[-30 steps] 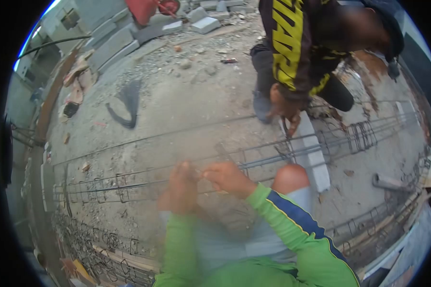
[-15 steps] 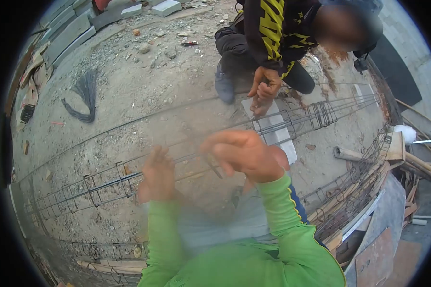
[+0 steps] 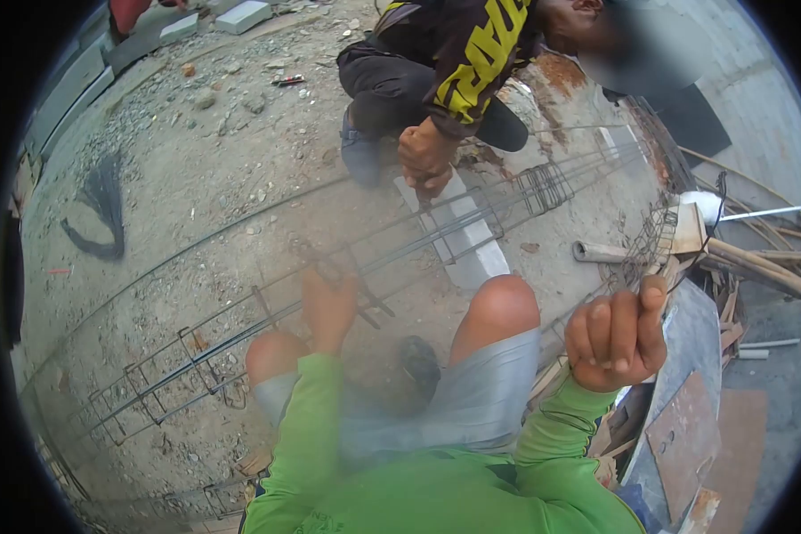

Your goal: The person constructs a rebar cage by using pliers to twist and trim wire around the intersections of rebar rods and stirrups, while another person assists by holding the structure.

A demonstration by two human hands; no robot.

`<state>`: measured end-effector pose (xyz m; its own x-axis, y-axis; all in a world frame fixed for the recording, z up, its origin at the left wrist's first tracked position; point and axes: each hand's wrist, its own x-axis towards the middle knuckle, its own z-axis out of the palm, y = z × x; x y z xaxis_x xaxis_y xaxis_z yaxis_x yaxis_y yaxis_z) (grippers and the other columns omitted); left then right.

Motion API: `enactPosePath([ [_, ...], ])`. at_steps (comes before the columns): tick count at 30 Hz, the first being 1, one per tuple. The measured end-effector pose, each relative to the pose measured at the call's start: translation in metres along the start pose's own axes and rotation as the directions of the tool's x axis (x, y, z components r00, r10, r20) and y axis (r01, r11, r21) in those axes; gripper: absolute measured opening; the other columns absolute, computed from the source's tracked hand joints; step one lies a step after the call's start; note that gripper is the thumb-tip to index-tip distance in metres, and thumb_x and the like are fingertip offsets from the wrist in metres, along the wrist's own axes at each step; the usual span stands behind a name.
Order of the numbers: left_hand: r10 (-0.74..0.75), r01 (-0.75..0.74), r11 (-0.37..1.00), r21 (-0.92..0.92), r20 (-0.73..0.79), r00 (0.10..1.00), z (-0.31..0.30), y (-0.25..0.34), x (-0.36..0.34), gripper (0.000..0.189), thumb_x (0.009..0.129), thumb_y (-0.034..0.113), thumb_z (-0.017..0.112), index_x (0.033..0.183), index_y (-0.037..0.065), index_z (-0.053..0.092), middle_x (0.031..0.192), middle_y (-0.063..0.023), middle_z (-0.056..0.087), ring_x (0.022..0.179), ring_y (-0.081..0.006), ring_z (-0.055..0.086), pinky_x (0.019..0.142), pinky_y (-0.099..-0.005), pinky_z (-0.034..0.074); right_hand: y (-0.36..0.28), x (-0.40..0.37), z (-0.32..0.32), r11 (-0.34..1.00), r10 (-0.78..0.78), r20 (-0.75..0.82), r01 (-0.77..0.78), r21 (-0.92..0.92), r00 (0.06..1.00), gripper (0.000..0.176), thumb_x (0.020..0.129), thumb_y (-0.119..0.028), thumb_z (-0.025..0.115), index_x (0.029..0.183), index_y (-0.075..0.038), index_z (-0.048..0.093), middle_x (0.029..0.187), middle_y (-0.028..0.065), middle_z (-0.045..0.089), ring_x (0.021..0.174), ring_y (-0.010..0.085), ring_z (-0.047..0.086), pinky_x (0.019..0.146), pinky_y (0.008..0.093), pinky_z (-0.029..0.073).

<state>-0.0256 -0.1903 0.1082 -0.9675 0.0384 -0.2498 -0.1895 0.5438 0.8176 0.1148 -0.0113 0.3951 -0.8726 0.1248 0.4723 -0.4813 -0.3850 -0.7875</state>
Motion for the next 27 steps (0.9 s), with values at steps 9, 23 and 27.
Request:
enactPosePath([
  [9,0.142,-0.161,0.859,0.486,0.077,0.987,0.020,0.001,-0.004,0.079,0.080,0.041,0.071,0.135,-0.005,0.037,0.126,-0.0243,0.055,0.117,-0.0431,0.047,0.097,-0.0537,0.033,-0.085,-0.074,-0.002,0.934,-0.263,-0.700,-0.006,-0.357,0.664,0.028,0.102,-0.015,0.043,0.121,0.002,0.056,0.057,-0.0015,0.041,0.042,0.0062,0.033,0.040,0.0224,0.031],
  [23,0.062,-0.045,0.841,0.539,-0.013,0.998,0.042,0.003,0.009,0.059,0.077,0.036,0.056,0.118,-0.004,0.040,0.116,-0.0242,0.052,0.107,-0.0406,0.046,0.094,-0.0550,0.033,-0.104,-0.110,-0.002,0.817,-0.489,-0.772,-0.097,-0.569,0.406,0.027,0.098,-0.015,0.052,0.120,0.001,0.055,0.063,-0.0025,0.045,0.043,0.0054,0.035,0.040,0.0209,0.032],
  [27,0.222,-0.052,0.760,0.648,-0.184,0.958,0.060,-0.013,0.012,0.055,0.075,0.039,0.058,0.114,0.002,0.045,0.101,-0.0168,0.059,0.099,-0.0346,0.054,0.083,-0.0489,0.040,-0.091,-0.106,-0.018,0.816,-0.489,-0.793,-0.129,-0.563,0.363,0.028,0.098,-0.016,0.053,0.120,0.001,0.055,0.063,-0.0017,0.046,0.042,0.0054,0.036,0.039,0.0215,0.031],
])
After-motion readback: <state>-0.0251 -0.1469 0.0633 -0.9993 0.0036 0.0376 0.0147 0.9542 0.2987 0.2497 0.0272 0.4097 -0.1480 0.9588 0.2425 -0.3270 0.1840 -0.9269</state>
